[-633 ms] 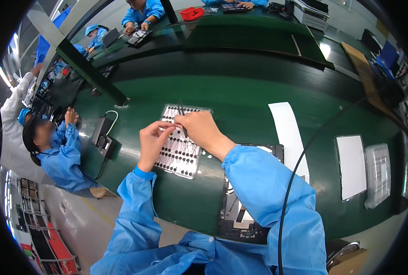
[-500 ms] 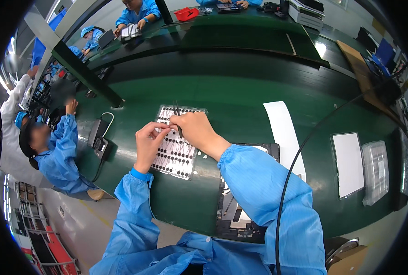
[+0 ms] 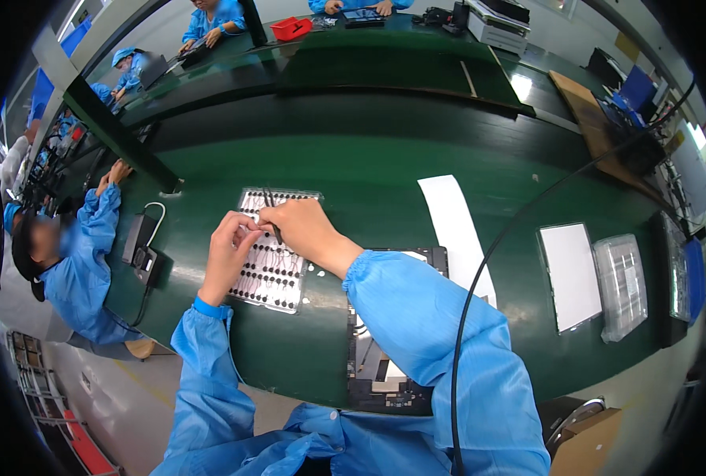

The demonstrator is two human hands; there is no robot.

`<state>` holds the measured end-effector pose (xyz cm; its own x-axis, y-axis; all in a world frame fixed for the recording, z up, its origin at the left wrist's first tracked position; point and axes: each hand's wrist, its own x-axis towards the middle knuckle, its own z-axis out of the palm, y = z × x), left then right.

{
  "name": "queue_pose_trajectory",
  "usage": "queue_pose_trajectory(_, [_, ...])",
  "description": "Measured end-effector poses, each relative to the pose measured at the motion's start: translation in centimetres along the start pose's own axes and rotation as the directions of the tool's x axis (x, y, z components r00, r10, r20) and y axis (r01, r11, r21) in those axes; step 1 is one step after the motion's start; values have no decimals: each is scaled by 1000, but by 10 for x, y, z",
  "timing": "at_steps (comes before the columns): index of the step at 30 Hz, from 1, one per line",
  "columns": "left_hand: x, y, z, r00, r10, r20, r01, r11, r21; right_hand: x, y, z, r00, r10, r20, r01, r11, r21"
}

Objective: Assembling electronic components and applying adhesive strips to tablet devices on a production line.

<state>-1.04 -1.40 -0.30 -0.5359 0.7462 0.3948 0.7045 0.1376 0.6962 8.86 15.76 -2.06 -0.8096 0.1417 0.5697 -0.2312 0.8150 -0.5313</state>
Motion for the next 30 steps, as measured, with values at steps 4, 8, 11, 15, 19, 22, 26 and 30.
queue_pose_trajectory(4, [-1,2,-4,999,-40,22,41,999,-3,0,2,-1,1000,2,7,-1,999,-51])
queue_pose_trajectory(8, [-3,2,-7,999,-9,42,3,991,135,3,8,-17,994,-8,-110,-11,986,-167])
queue_pose_trajectory(11, [5,-5,-2,930,366,45,-355,855,378,2,14,-39,997,-66,-35,55,966,-254])
queue_pose_trajectory(15, [-2,24,11,990,39,-132,-48,997,-64,-3,-8,-50,971,-239,31,232,897,-377])
queue_pose_trajectory(19, [-8,51,35,981,44,-189,-65,992,-104,-30,-17,-76,969,-242,40,239,893,-382])
queue_pose_trajectory(22, [-14,72,44,970,142,-195,-155,987,-49,-54,-30,-101,967,-230,-111,188,936,-299])
queue_pose_trajectory(26, [1,128,69,947,287,-143,-302,949,-90,-84,-53,-138,900,423,-103,-339,828,446])
queue_pose_trajectory(30, [16,153,108,888,437,-145,-454,884,-113,-120,-47,-178,804,576,145,-479,484,732])
